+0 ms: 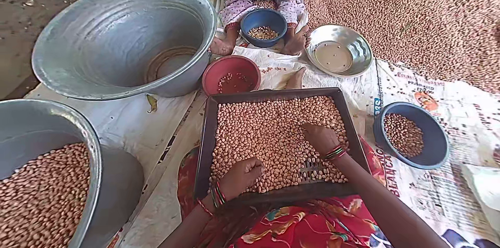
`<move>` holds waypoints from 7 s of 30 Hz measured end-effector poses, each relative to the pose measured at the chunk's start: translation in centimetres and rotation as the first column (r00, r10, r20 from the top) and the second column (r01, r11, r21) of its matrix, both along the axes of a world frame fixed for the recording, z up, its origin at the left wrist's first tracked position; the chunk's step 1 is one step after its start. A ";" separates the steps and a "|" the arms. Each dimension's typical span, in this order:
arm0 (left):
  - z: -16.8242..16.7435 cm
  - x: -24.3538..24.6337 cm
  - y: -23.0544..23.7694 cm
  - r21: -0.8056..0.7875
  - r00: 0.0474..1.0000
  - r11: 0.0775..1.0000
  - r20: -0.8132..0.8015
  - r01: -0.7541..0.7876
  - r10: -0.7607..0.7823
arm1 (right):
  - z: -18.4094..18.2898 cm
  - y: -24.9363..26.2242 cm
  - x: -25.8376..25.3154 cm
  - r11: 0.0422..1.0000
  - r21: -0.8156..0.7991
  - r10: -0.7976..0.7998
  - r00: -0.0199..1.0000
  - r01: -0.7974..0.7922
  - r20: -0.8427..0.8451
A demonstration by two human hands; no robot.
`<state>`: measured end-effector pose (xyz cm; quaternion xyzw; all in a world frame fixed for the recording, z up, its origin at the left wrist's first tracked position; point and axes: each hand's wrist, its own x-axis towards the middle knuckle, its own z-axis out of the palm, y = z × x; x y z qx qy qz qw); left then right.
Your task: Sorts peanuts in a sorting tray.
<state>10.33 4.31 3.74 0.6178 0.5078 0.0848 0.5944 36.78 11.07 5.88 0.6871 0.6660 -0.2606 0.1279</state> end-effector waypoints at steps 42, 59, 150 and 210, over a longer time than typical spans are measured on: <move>0.0 13.3 8.0 0.047 0.661 0.855 -0.657 0.517 -0.363 | 2.7 -5.7 4.6 0.868 -0.487 0.143 0.988 -0.095 0.063; -0.9 5.0 2.0 -0.672 0.586 0.679 0.433 -0.296 0.685 | 7.7 -1.9 -5.5 0.860 0.454 0.408 0.846 -0.231 -0.343; -0.1 1.4 7.2 -0.208 0.615 0.685 0.316 -0.698 0.722 | -2.1 -4.3 -11.0 0.830 0.101 0.544 0.756 -0.549 -0.364; 0.0 1.3 1.2 -0.523 0.243 0.508 0.493 -0.685 0.835 | 0.7 -0.3 -6.3 0.947 0.082 0.291 0.717 -0.312 -0.633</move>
